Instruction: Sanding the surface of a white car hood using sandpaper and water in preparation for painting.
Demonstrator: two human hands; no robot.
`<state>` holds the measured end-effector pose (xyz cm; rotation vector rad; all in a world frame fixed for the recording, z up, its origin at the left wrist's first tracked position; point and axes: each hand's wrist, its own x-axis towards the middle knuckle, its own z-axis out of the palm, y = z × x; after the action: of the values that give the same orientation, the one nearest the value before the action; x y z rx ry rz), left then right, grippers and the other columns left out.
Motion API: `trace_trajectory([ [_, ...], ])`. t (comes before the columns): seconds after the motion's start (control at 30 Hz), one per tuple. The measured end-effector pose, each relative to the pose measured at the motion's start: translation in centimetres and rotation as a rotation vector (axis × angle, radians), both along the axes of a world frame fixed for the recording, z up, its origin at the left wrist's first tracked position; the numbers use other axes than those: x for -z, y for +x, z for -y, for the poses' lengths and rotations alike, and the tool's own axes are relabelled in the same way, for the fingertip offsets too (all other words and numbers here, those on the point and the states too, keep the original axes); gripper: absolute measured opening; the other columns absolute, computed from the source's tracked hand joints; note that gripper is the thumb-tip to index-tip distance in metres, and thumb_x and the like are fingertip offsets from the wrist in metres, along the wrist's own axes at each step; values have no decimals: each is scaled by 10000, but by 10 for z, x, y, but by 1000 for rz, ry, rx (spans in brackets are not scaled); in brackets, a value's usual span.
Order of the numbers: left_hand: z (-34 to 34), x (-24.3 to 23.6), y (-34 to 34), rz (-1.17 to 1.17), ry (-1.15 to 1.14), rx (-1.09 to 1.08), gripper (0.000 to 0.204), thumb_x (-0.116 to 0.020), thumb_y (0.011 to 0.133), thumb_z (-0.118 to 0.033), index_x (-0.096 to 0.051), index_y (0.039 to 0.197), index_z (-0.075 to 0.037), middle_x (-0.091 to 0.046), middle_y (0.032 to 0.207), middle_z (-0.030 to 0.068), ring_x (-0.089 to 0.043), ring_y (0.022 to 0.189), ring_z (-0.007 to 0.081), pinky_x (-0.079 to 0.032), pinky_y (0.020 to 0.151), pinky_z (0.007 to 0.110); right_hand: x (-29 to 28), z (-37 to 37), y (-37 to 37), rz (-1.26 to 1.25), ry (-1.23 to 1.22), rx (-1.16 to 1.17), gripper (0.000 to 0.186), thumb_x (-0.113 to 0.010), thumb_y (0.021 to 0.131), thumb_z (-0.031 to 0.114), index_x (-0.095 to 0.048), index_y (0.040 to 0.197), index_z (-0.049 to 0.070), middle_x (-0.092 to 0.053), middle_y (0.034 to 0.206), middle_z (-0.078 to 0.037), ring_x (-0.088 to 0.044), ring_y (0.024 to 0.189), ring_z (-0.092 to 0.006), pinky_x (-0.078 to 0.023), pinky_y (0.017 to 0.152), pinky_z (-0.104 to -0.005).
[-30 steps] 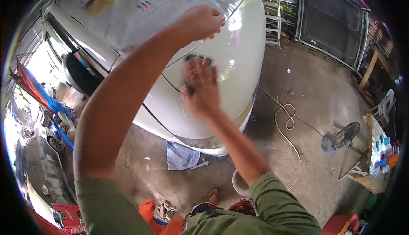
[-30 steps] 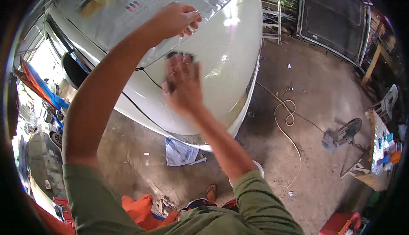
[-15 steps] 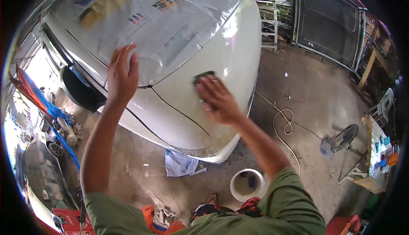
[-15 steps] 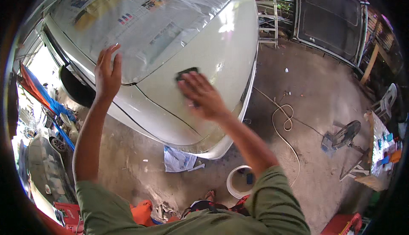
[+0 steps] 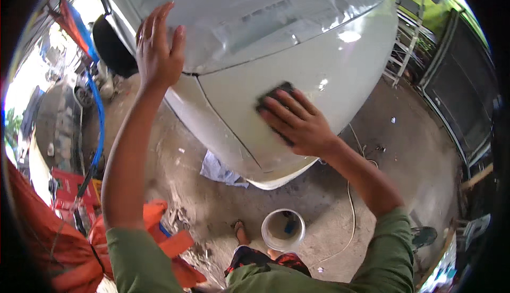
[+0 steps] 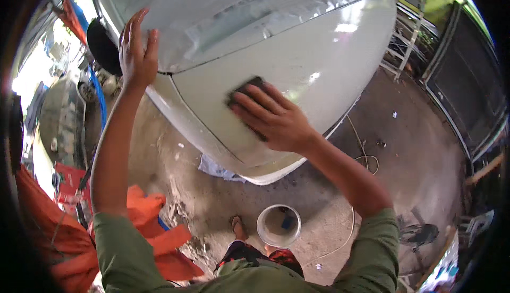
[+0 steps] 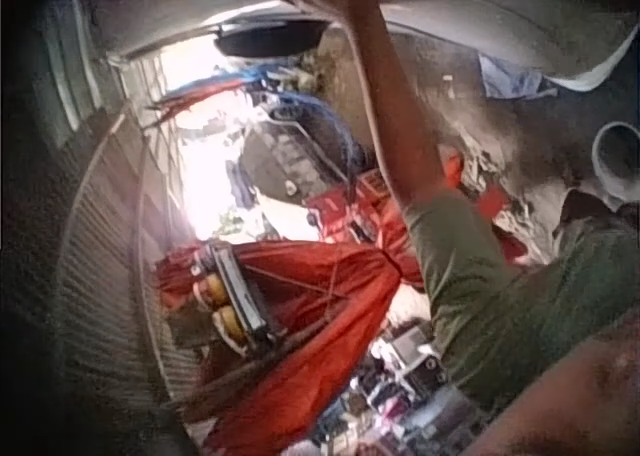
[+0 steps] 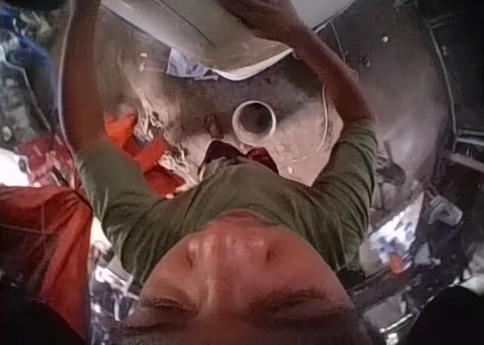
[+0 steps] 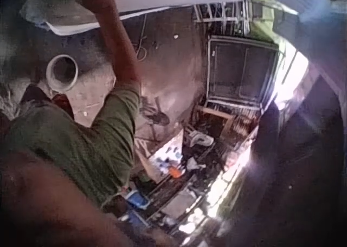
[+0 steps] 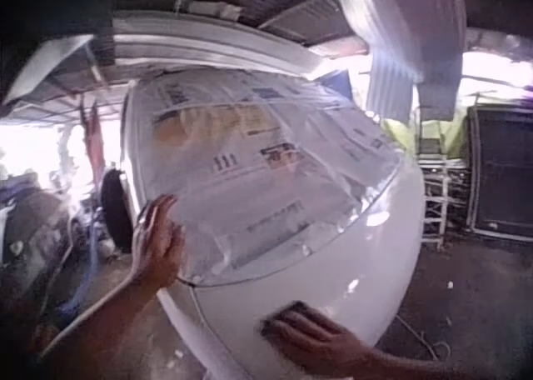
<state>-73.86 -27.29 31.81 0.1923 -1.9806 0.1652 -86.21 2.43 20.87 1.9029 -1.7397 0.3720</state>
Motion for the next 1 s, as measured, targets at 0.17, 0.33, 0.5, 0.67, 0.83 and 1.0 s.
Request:
trace_trajectory([
  [0.17, 11, 4, 0, -12, 24, 39, 412, -554, 900, -187, -510, 1296, -82, -563, 1267, 134, -514, 1177, 335, -378, 1018, 424, -38, 62, 49, 54, 48, -83, 731, -625, 754, 275, -410, 1433, 116, -359, 1500, -72, -289, 1410, -245, -166, 1189, -430],
  [0.33, -2, 1, 1, -40, 22, 33, 430, -583, 854, -155, -514, 1275, -104, -581, 1215, 131, -527, 1132, 352, -390, 1003, 434, 24, -10, 20, -55, -20, 52, 635, -623, 807, 267, -454, 1408, 151, -404, 1473, -45, -334, 1389, -248, -218, 1164, -460],
  [0.5, -1, 3, 3, -51, 36, 27, 393, -545, 916, -203, -517, 1299, -116, -581, 1243, 118, -517, 1172, 327, -384, 1013, 416, -31, 73, 72, 43, -114, 142, 532, -597, 855, 293, -512, 1354, 128, -412, 1458, -106, -377, 1355, -292, -260, 1132, -486],
  [0.67, -9, -7, 10, -9, 194, 98, 464, -573, 785, -97, -499, 1238, -32, -549, 1114, 241, -519, 1046, 427, -424, 894, 500, 28, -2, 42, 11, -86, 115, 551, -595, 857, 294, -492, 1369, 120, -413, 1452, -103, -362, 1359, -313, -245, 1128, -521],
  [0.83, -9, -4, 8, -88, 165, 106, 446, -570, 777, -80, -512, 1216, -26, -562, 1037, 228, -530, 991, 435, -435, 868, 497, -26, 69, 77, 79, -102, 142, 561, -605, 853, 301, -490, 1369, 112, -397, 1459, -108, -345, 1368, -320, -231, 1124, -548],
  [1.0, -11, -6, 9, -79, 162, 109, 403, -584, 785, -107, -526, 1174, -17, -569, 1059, 226, -530, 1010, 433, -431, 881, 500, 5, 25, 63, 75, -122, 145, 559, -609, 852, 297, -497, 1361, 96, -423, 1433, -138, -374, 1347, -333, -256, 1107, -552],
])
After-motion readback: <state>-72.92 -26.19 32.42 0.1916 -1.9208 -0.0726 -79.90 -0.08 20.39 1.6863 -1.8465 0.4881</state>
